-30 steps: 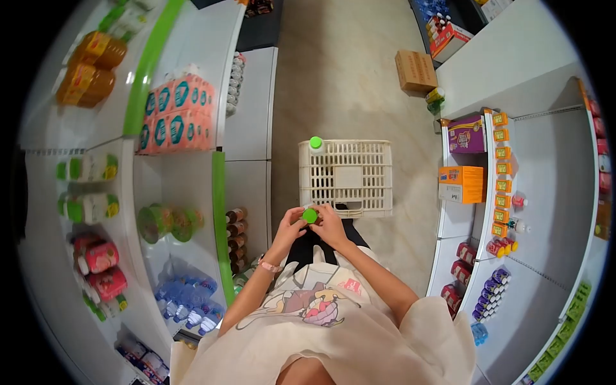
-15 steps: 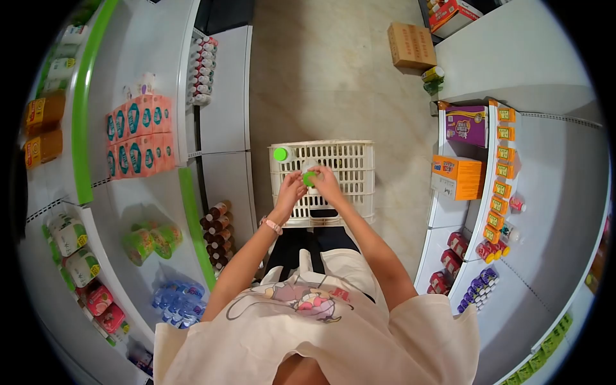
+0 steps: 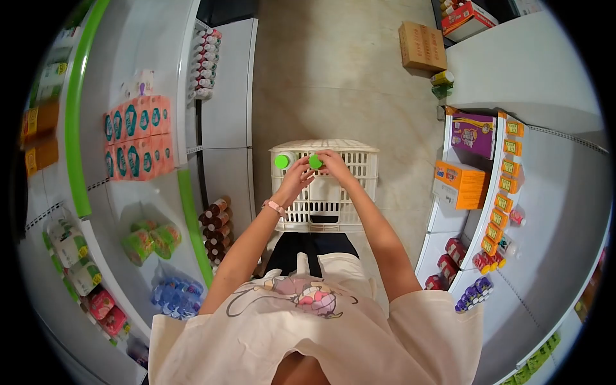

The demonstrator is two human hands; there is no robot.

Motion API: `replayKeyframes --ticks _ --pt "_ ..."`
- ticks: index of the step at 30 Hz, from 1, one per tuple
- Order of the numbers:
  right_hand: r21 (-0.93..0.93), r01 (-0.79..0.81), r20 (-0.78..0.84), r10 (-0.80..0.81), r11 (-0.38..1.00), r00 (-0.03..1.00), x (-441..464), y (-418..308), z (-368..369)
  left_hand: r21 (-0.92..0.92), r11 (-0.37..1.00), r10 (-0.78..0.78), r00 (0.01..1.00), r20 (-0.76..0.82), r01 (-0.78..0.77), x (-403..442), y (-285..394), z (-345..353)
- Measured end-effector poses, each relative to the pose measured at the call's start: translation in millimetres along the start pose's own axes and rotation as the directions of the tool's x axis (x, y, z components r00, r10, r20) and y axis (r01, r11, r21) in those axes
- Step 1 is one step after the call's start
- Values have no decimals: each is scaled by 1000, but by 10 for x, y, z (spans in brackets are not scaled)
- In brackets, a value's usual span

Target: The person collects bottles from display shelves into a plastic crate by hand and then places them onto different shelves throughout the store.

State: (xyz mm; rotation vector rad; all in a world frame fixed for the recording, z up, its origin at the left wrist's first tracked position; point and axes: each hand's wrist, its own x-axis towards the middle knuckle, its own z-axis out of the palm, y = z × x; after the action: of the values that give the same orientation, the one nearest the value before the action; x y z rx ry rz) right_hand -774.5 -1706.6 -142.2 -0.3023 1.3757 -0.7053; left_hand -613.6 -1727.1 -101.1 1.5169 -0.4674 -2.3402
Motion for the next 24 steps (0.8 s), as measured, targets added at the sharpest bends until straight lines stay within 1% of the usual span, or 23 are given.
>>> replayKeyframes --ticks 3,4,5,6,7,8,9,10,12,13,14,16,18,20,21,23,24 --pt "-58 18 -33 -20 998 999 -47 -95 21 35 999 -9 999 -36 10 -64 -13 -69" --pt "-84 34 -36 -37 996 999 -59 -119 19 98 995 -8 999 -31 11 -103 -19 -122" --pt "-57 48 -23 -50 997 998 -12 -67 -6 160 987 -4 1000 -26 8 -125 -56 -215" --pt "-73 69 -66 -74 995 995 -14 -53 -10 221 975 -2 1000 -25 8 -122 -163 -345" --pt "-89 89 -107 -99 992 989 -25 -28 -5 298 952 88 994 -68 -63 -68 -348 -509" --pt "-107 112 -147 -127 988 981 -30 -17 -8 414 899 172 984 -37 -142 -34 -506 -713" --pt "-133 139 -186 -163 981 969 4 76 -45 550 823 216 974 -75 -140 -83 -611 -880" --pt "-206 167 -206 -209 964 956 25 176 -77 672 730 262 959 -107 -125 -188 -692 -1016" --pt "-353 218 -235 -312 910 921 74 383 -174 740 671 277 942 -189 -48 -463 -753 -1195" --pt "-443 139 -234 -264 886 936 163 565 -294 769 639 287 930 -228 -9 -597 -789 -1289" --pt "-596 175 -262 -395 784 881 160 725 -333 770 638 308 923 -232 -19 -691 -891 -1442" --pt "-842 183 -233 -648 507 725 25 1023 -327 772 634 353 904 -241 -42 -824 -1134 -1767" --pt "-893 126 -221 -665 432 714 -176 1201 -234 703 708 351 898 -266 -69 -1144 -1200 -1920" --pt "-807 37 -252 -400 590 881 -456 1258 -11 645 760 348 891 -292 -86 -1454 -1320 -2129" --pt "-758 -26 -249 -251 651 935 -523 1394 26 623 777 346 887 -304 -90 -1546 -1446 -2279" --pt "-851 -6 -127 -193 525 973 -499 1804 162 603 788 373 874 -311 -121 -1713 -1727 -2563" --pt "-861 13 -86 -170 509 982 -715 1787 427 581 792 408 871 -274 -188 -1873 -1760 -2597"
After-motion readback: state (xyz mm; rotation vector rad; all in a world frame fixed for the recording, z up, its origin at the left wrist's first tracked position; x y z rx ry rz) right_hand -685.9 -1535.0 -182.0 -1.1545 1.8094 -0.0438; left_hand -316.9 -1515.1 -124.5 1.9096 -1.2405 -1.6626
